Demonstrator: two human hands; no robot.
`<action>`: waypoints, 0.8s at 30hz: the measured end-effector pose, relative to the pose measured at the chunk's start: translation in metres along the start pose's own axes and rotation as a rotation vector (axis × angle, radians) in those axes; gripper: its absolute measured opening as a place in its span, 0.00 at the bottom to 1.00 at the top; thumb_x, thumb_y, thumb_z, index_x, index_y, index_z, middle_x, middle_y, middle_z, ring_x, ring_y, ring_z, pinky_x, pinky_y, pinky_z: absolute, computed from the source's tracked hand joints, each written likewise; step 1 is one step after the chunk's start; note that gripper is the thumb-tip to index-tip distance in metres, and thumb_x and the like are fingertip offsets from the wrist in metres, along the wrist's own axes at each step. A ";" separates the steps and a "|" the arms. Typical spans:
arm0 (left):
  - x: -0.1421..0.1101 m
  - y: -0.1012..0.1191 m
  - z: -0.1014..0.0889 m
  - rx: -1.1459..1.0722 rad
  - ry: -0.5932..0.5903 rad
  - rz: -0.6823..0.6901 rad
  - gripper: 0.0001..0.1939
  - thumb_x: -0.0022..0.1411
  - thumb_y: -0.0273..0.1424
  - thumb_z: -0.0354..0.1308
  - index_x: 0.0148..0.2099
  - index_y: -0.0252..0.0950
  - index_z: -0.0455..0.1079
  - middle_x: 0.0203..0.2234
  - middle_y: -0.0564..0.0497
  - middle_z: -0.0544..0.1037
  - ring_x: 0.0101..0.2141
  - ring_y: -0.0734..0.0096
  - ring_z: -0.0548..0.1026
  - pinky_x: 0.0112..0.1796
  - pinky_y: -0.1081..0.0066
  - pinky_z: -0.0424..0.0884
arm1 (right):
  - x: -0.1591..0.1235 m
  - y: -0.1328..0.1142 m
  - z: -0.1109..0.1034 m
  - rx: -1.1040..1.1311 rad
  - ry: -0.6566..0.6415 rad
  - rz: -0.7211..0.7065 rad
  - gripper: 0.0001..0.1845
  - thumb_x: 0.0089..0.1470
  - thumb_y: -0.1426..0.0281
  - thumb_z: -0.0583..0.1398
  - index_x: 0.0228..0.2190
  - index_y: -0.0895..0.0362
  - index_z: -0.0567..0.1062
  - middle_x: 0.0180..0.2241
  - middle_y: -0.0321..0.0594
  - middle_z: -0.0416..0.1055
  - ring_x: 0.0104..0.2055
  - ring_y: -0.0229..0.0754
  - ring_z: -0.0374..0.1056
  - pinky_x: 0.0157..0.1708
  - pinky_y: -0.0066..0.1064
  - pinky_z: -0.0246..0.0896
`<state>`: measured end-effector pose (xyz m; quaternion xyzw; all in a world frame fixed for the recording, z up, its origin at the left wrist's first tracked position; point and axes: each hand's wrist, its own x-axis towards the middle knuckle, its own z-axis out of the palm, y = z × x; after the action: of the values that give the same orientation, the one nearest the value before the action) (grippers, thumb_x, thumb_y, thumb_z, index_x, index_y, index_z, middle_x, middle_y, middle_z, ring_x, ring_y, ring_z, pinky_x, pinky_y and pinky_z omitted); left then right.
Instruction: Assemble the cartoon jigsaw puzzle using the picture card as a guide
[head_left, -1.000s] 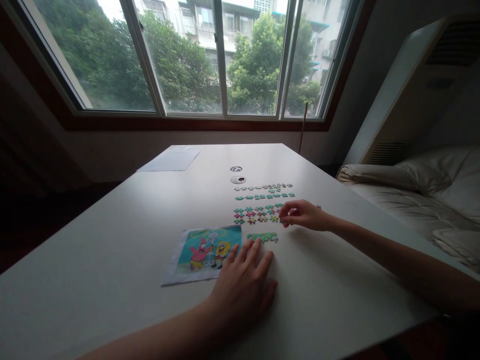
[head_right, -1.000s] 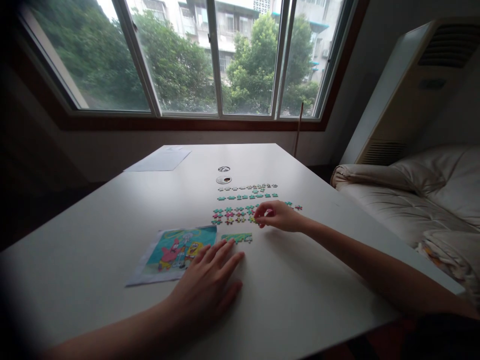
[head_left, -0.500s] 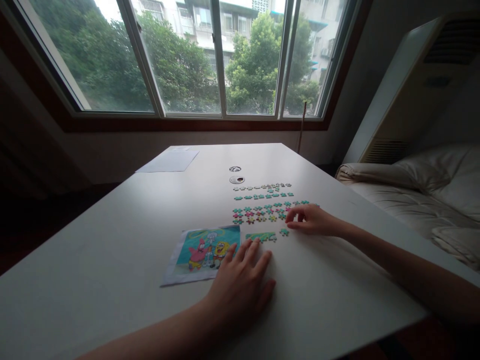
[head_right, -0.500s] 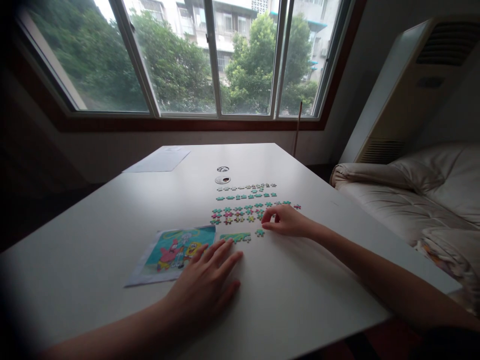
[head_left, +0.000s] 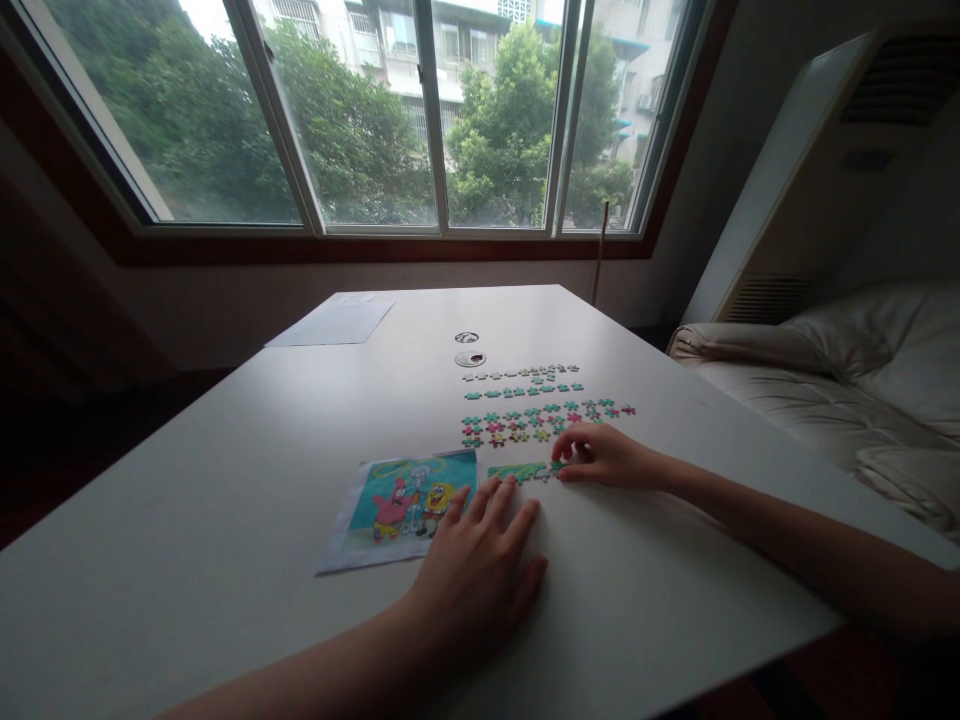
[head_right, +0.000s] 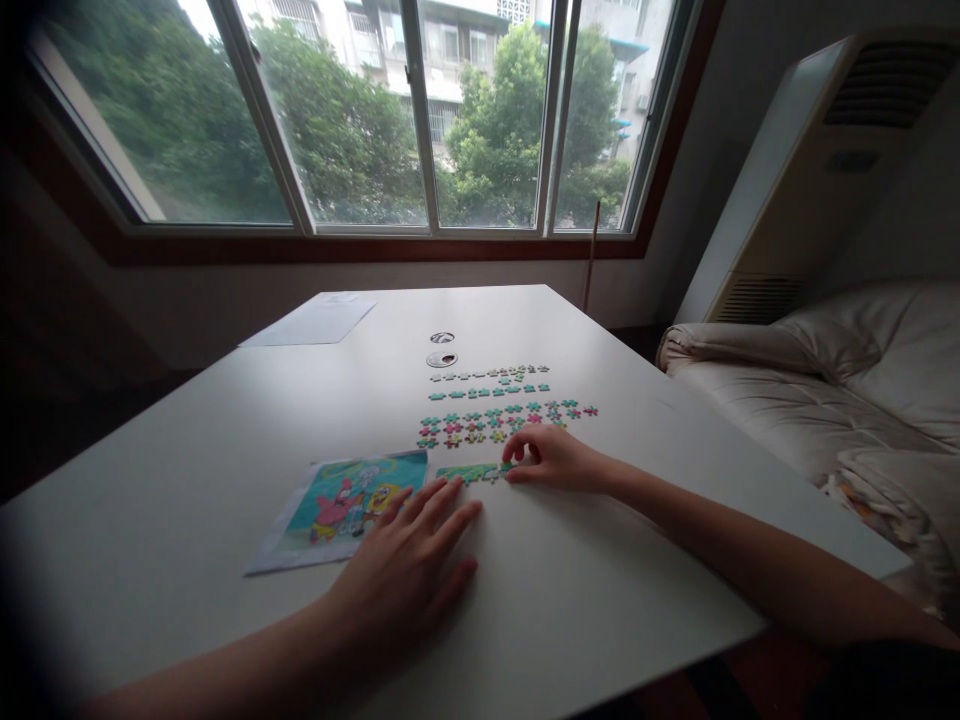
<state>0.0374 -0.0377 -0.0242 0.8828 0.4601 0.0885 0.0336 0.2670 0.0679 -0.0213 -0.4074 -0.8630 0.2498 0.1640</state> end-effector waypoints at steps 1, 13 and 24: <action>0.000 0.000 0.000 0.001 -0.001 0.000 0.23 0.64 0.43 0.44 0.57 0.41 0.59 0.57 0.42 0.61 0.56 0.50 0.57 0.53 0.48 0.53 | 0.000 -0.001 0.002 -0.002 0.014 -0.006 0.12 0.45 0.64 0.62 0.32 0.57 0.74 0.28 0.37 0.68 0.27 0.34 0.60 0.27 0.25 0.55; 0.000 0.000 0.001 -0.002 0.007 0.000 0.22 0.64 0.43 0.45 0.57 0.41 0.60 0.56 0.42 0.62 0.56 0.50 0.57 0.52 0.48 0.54 | 0.001 -0.001 0.002 0.010 0.007 -0.028 0.14 0.45 0.61 0.62 0.33 0.57 0.74 0.27 0.37 0.68 0.26 0.34 0.59 0.26 0.25 0.55; 0.001 -0.001 0.002 0.002 -0.002 -0.002 0.23 0.64 0.43 0.44 0.58 0.41 0.59 0.57 0.43 0.60 0.57 0.50 0.56 0.53 0.48 0.53 | 0.003 -0.008 0.012 0.024 0.116 0.054 0.08 0.46 0.66 0.60 0.27 0.57 0.75 0.22 0.35 0.66 0.23 0.33 0.58 0.24 0.24 0.52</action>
<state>0.0375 -0.0368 -0.0265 0.8824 0.4611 0.0869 0.0333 0.2541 0.0621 -0.0265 -0.4422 -0.8377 0.2406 0.2118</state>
